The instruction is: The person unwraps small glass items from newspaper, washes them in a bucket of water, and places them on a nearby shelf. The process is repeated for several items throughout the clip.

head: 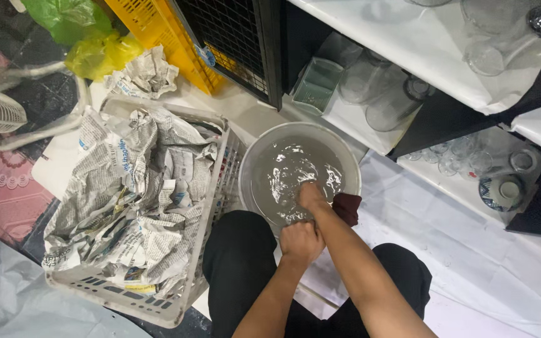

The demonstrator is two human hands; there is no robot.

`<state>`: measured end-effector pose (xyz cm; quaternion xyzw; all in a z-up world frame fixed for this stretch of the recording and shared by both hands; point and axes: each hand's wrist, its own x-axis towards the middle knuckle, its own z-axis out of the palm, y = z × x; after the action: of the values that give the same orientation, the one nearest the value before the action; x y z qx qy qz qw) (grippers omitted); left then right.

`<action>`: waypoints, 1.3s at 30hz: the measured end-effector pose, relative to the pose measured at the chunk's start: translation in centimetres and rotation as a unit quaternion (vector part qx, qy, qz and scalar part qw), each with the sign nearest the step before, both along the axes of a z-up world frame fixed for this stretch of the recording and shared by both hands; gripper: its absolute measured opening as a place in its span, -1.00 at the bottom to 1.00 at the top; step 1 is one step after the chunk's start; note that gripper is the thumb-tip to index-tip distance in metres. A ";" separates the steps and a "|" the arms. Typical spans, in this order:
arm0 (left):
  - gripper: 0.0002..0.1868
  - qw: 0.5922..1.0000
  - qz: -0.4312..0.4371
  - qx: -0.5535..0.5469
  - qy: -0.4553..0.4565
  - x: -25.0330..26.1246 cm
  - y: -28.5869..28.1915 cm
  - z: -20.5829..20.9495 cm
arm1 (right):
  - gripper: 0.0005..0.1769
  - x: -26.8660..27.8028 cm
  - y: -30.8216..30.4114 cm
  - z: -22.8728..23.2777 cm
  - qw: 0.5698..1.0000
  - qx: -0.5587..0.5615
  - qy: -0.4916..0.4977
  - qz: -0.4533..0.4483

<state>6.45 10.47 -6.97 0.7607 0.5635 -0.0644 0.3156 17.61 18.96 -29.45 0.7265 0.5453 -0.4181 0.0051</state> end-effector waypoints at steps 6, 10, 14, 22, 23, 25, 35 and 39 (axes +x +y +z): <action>-0.62 0.998 0.009 0.058 -0.018 -0.3 -0.4 0.6 | -0.50 0.1 -0.1 0.5 0.978 0.186 0.082 -0.044; -0.63 0.999 0.022 0.047 -0.015 -0.3 -0.4 0.3 | -0.51 -1.1 -1.2 4.4 0.939 0.278 0.139 -0.150; -0.61 0.999 0.031 0.004 -0.020 -0.5 -0.7 -1.8 | -0.57 -0.8 -4.2 9.9 0.908 0.305 0.213 -0.193; -0.42 0.733 0.503 -0.219 -0.402 -3.0 4.0 -7.9 | -0.62 -1.3 -7.4 17.1 0.896 0.261 0.250 -0.257; -0.39 0.717 0.501 -0.273 -0.400 -3.4 3.9 -8.3 | -0.63 -1.6 -7.7 17.5 0.883 0.248 0.298 -0.266; -0.33 0.685 0.481 -0.371 -0.401 -3.4 4.9 -8.8 | -0.64 -1.7 -6.9 18.1 0.872 0.259 0.335 -0.246; -0.33 0.614 0.522 -0.327 -0.493 -3.3 5.4 -16.0 | -0.75 -2.9 -10.6 19.2 0.911 0.391 0.111 -0.064; -0.39 0.631 0.521 -0.322 -0.476 -3.2 5.8 -15.3 | -0.72 -2.3 -10.1 18.1 0.919 0.357 0.154 -0.060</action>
<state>3.28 16.24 -22.29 0.1155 0.5808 0.3044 0.7461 15.32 8.83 -11.34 0.6381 0.6076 -0.3022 -0.3638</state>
